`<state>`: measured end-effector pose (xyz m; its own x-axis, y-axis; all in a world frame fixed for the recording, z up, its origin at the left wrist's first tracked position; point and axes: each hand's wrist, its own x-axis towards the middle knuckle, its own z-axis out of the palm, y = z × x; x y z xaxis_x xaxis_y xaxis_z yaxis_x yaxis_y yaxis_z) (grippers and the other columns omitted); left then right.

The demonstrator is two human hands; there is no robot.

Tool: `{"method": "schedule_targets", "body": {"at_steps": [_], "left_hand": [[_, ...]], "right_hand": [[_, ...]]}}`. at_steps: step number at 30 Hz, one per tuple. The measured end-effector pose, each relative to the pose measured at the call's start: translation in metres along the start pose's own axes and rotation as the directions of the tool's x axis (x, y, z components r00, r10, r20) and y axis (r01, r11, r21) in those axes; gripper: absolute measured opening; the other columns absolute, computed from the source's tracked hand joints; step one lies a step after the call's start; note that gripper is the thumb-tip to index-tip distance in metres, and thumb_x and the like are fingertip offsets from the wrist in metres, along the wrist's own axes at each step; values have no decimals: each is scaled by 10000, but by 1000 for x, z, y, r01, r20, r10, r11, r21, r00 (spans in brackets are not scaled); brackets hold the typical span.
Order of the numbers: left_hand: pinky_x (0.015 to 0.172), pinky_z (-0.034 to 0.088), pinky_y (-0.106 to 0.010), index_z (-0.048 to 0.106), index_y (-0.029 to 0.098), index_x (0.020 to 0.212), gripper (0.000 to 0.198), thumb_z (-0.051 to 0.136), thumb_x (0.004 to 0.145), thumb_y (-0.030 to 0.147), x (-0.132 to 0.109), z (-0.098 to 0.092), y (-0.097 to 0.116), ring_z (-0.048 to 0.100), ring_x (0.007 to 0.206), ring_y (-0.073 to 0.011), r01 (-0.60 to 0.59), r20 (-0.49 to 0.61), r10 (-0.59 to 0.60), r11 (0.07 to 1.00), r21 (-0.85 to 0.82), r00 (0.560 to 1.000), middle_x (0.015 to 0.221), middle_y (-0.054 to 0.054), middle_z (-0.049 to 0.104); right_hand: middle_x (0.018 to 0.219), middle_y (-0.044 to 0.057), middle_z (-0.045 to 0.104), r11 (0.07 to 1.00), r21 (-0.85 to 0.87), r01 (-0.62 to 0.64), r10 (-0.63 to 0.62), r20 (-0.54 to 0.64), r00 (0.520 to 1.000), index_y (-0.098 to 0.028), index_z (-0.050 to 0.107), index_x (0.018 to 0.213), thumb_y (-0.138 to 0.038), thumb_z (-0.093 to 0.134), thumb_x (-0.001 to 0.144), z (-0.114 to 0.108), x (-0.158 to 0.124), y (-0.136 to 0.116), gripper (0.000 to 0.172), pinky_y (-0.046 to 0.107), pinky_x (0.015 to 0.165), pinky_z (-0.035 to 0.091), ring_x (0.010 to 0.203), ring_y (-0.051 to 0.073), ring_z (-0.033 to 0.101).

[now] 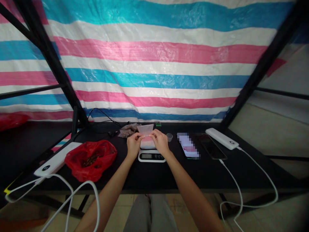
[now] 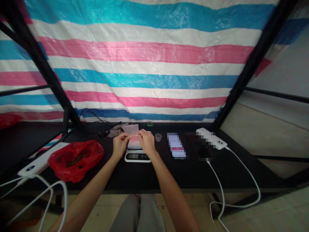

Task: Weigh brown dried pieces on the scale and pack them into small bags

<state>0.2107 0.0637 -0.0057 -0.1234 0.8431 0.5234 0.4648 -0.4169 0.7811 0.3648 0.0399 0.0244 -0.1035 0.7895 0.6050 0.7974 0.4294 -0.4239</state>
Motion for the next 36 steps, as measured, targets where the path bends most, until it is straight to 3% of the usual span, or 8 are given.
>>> {"method": "schedule_targets", "body": {"at_steps": [4,7,13,17,21,27,32,36], "left_hand": [[539,393,-205,632,154,813,223,576,741,358,0,0,3,553,576,-120,-1,104,20,984,-181,994,637,6,601],[553,407,-202,620,155,823,235,577,744,372,2,2,3,576,664,-131,-39,108,62,977,-209,992,770,-17,620],[545,376,-207,592,158,765,199,550,776,352,0,0,3,503,534,-100,-78,105,91,990,-120,990,634,22,541],[601,378,-224,578,167,775,165,496,818,303,-5,-2,10,524,624,-127,-120,97,115,992,44,989,688,2,562],[682,390,-247,578,173,816,144,470,835,267,-6,-2,14,549,760,-157,-139,73,132,985,104,989,811,-27,597],[653,388,-248,580,166,758,209,456,846,308,-4,-3,16,518,702,-147,-181,125,176,983,31,976,764,-30,570],[691,402,-254,616,166,802,173,461,827,240,-2,-8,19,534,757,-156,-206,91,215,974,-95,972,796,-38,594],[557,364,-214,627,153,745,221,526,798,343,-1,-8,17,471,588,-113,-156,142,165,985,-76,976,645,2,536]], "right_hand": [[789,-7,612,997,78,-5,4,15,1000,-239,630,826,-382,476,857,-1,1,2,212,213,572,337,644,122,548],[786,-4,612,993,117,7,-9,21,1000,-235,643,837,-381,504,839,0,2,4,201,209,576,351,633,117,546],[726,-2,615,994,101,32,-37,41,999,-242,674,814,-403,539,813,6,3,8,211,210,573,360,617,123,551],[702,20,623,997,73,40,-40,-4,999,-215,679,745,-414,544,804,11,2,7,247,222,571,365,636,144,569],[692,24,621,995,76,72,-69,-34,997,-205,670,750,-406,528,812,15,2,5,254,227,577,377,626,144,572],[540,17,558,991,129,37,-24,-101,995,-187,606,546,-424,568,760,12,5,13,321,239,505,363,527,141,513],[616,10,596,954,296,42,-8,-114,993,-192,680,710,-350,541,768,9,6,15,218,227,485,375,517,119,499],[566,-3,561,972,236,15,13,-119,993,-195,669,662,-405,578,744,9,6,16,243,231,498,371,500,118,479]]}}
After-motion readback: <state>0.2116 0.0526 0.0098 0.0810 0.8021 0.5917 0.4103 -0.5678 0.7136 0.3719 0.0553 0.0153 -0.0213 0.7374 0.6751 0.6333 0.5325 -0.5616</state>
